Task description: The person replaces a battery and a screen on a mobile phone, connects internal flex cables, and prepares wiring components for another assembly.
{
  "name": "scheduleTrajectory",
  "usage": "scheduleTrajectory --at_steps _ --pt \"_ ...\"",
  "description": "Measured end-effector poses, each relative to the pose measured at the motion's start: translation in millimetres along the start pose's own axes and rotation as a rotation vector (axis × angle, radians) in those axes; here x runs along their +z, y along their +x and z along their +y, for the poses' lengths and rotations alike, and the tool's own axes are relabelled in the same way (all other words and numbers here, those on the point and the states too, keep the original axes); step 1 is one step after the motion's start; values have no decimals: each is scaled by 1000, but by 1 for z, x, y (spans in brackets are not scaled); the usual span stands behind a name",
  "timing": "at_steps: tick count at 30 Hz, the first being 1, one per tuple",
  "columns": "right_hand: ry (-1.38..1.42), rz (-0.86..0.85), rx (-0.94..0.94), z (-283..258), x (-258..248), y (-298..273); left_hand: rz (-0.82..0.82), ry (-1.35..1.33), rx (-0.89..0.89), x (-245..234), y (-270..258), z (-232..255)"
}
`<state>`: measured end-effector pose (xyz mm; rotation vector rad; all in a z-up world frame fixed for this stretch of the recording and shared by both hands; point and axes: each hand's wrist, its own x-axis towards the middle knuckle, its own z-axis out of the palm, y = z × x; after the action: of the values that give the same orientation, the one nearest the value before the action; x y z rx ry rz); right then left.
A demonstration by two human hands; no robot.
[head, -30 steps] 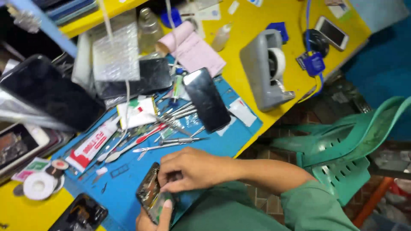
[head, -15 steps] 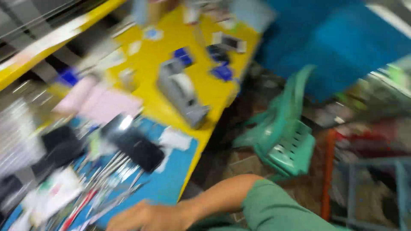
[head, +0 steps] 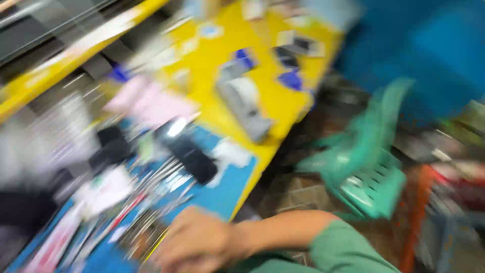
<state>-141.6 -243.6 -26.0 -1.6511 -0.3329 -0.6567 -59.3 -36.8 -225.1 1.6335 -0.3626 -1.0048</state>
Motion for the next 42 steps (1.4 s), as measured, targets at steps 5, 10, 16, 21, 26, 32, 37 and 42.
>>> scheduleTrajectory --at_steps 5,10,16,21,26,32,37,42 --pt "-390 55 88 -13 -6 -2 144 -314 56 32 -62 161" --pt "131 271 607 -10 -3 -12 -109 -559 139 33 -72 200" --pt "243 235 639 -14 -1 -16 -130 -629 127 33 -85 199" --pt "214 228 636 -14 -1 -22 -168 -704 85 32 -89 204" --pt "177 289 619 -17 0 -31 -154 -776 143 36 -87 202" --pt "213 380 653 -19 0 -49 183 -363 235 40 -84 201" --pt "133 461 617 -19 -2 -56 220 -218 262 38 -89 202" --pt "51 468 645 -17 -11 -64 228 -154 338 40 -94 202"
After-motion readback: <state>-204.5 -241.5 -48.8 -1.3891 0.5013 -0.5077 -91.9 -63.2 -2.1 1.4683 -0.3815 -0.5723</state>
